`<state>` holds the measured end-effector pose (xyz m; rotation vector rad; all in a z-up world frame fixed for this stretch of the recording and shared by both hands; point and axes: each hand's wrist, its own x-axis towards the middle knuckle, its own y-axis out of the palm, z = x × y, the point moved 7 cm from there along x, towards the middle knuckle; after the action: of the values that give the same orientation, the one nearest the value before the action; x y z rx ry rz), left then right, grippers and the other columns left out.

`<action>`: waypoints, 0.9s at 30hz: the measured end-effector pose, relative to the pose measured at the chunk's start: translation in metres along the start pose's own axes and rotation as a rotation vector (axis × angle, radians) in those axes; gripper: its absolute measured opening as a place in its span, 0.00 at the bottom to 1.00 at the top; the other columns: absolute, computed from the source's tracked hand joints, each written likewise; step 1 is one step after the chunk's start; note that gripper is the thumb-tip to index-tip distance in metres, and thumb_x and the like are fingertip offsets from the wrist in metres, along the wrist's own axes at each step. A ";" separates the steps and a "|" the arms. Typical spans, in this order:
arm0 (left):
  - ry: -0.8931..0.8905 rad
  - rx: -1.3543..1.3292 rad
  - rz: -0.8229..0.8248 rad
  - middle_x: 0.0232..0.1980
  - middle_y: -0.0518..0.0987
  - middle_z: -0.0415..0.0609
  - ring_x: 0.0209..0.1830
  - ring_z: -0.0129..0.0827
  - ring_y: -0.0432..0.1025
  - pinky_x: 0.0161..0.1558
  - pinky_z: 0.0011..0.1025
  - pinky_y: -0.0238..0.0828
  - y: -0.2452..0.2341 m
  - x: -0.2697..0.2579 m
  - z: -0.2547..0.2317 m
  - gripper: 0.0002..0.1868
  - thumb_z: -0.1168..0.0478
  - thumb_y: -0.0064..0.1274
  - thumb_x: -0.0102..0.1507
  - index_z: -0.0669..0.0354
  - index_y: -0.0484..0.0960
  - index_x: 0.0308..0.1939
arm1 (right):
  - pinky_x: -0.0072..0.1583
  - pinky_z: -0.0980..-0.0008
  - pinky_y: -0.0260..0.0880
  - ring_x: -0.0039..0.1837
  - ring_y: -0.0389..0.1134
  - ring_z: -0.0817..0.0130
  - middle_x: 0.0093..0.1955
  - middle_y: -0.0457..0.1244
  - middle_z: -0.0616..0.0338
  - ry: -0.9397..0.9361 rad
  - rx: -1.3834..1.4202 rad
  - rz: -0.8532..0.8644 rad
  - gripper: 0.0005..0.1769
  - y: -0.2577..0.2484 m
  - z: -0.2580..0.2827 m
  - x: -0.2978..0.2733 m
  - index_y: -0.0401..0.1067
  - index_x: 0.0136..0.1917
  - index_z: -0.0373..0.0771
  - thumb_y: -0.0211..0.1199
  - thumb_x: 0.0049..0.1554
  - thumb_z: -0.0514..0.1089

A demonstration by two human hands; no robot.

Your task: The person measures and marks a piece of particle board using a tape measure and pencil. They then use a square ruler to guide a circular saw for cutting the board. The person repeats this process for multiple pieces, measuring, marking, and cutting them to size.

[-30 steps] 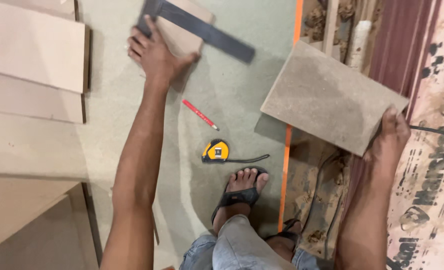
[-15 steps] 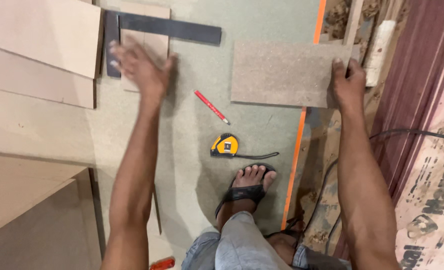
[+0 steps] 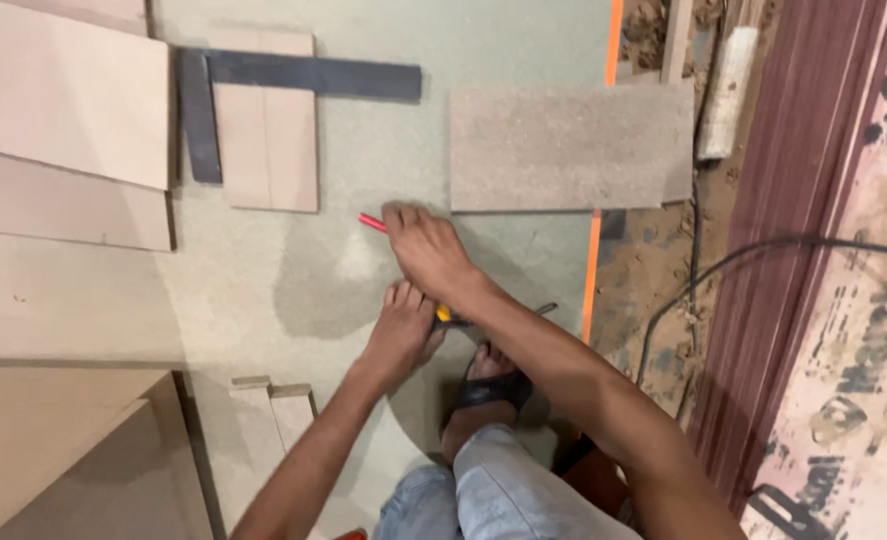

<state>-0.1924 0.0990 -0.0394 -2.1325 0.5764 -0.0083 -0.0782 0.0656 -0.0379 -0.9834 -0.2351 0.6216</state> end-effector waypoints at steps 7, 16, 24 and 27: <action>0.227 -0.095 -0.146 0.61 0.72 0.58 0.61 0.53 0.67 0.61 0.46 0.68 -0.046 0.040 -0.033 0.33 0.66 0.61 0.55 0.55 0.75 0.67 | 0.54 0.64 0.69 0.51 0.66 0.57 0.51 0.62 0.51 0.175 0.731 -0.225 0.12 -0.074 -0.080 -0.074 0.71 0.54 0.34 0.58 0.57 0.39; 0.205 -0.246 -0.460 0.61 0.73 0.63 0.59 0.54 0.70 0.56 0.42 0.72 -0.052 0.112 -0.075 0.33 0.63 0.62 0.53 0.64 0.72 0.62 | 0.58 0.66 0.74 0.53 0.72 0.66 0.50 0.71 0.58 0.479 1.144 0.049 0.26 -0.098 -0.158 -0.122 0.77 0.62 0.39 0.58 0.63 0.59; -0.278 -1.375 -0.140 0.40 0.82 0.47 0.37 0.26 0.76 0.41 0.26 0.78 0.034 0.141 -0.013 0.10 0.66 0.52 0.71 0.65 0.81 0.55 | 0.58 0.64 0.72 0.53 0.71 0.64 0.50 0.70 0.53 0.360 0.533 -0.023 0.22 -0.145 -0.163 -0.103 0.75 0.59 0.37 0.71 0.54 0.49; -0.459 -1.375 -0.367 0.33 0.80 0.47 0.25 0.26 0.73 0.25 0.29 0.73 0.019 0.137 0.026 0.08 0.64 0.53 0.68 0.64 0.81 0.49 | 0.62 0.63 0.73 0.57 0.72 0.63 0.53 0.68 0.52 0.425 0.426 -0.094 0.26 -0.168 -0.201 -0.105 0.70 0.61 0.35 0.73 0.55 0.48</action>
<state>-0.0727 0.0545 -0.0973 -3.3464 -0.2281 0.8719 -0.0071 -0.2046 0.0013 -0.6649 0.2209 0.3434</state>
